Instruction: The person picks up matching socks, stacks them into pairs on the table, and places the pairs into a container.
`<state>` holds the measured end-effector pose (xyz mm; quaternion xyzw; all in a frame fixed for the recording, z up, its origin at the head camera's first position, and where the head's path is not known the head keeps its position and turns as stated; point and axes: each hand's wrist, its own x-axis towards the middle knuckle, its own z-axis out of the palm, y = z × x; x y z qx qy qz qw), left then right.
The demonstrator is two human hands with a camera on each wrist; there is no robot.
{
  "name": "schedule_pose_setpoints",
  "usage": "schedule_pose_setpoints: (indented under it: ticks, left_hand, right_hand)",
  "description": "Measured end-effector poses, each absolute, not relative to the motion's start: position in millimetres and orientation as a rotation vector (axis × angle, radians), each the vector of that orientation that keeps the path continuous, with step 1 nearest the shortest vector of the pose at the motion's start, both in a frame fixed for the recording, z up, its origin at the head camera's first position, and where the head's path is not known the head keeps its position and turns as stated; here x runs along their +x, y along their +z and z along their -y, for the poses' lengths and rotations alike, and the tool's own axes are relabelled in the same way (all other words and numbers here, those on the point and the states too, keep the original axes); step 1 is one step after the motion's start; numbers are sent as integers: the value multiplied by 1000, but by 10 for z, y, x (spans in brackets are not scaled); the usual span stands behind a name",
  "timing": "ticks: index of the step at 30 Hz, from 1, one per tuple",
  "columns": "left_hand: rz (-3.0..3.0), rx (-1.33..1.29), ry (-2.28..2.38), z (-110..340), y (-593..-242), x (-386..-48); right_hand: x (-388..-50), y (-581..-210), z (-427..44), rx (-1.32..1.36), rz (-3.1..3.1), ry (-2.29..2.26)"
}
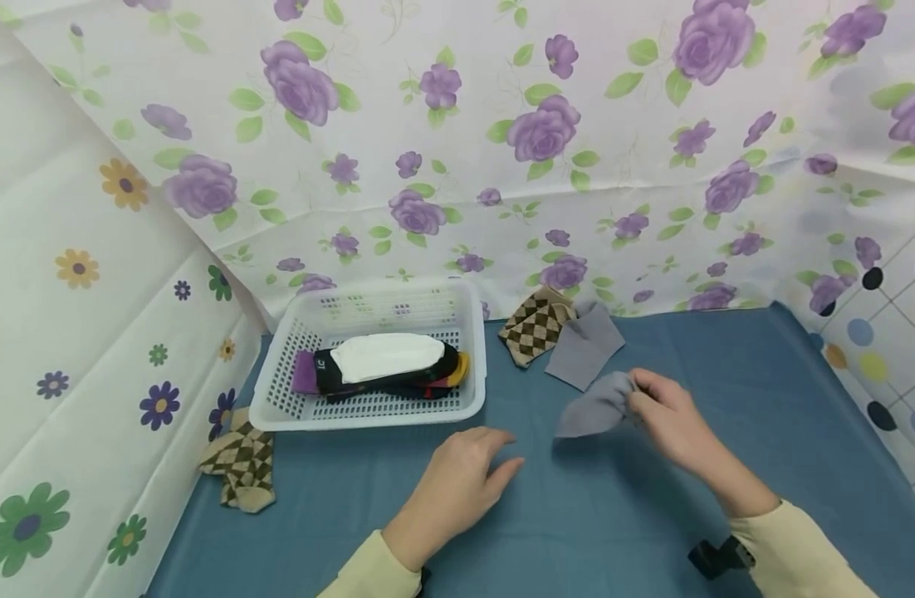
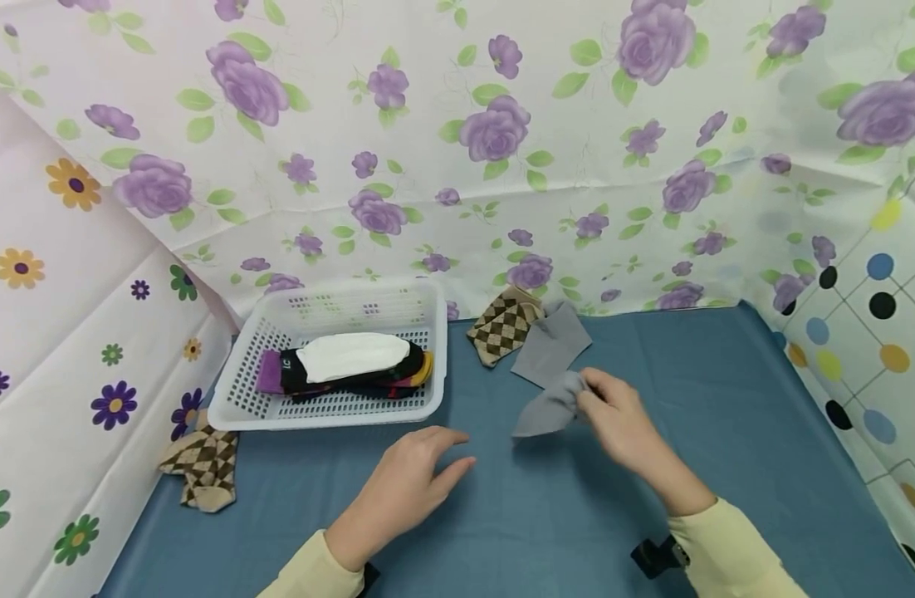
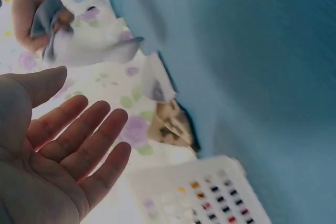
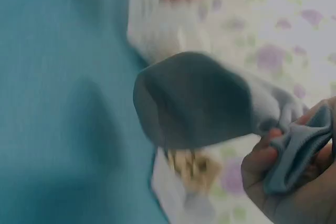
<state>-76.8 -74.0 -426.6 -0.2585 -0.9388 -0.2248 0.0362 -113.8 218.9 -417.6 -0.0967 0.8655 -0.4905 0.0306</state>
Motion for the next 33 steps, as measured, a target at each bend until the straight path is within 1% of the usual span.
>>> schedule_pose_setpoints:
  ticks: [4, 8, 12, 18, 22, 26, 33]
  left_hand:
    - [2853, -809, -821, 645, -4162, -747]
    - [2779, -833, -1001, 578, -4058, -722]
    - [2801, -826, -1176, 526, -3996, -699]
    - [2789, -682, -1385, 512, -3999, -725]
    - [2719, -640, -1362, 543, -4018, -745]
    - [2631, -657, -1338, 561, -4024, -773]
    - [2471, -625, -1369, 641, -3977, -793]
  right_hand:
    - [-1032, -4087, -1940, -437, -2479, -1729]
    - [-931, -4051, -1751, -514, -2438, -1816]
    - [-862, -4015, -1592, -550, -2367, -1811]
    - [-813, -3938, -1474, -692, -2180, -1729]
    - [-797, -3908, -1431, -743, -2235, -1614]
    - [-796, -3908, -1388, -790, -2349, -1569]
    - [-794, -3927, -1411, -737, -2692, -1626]
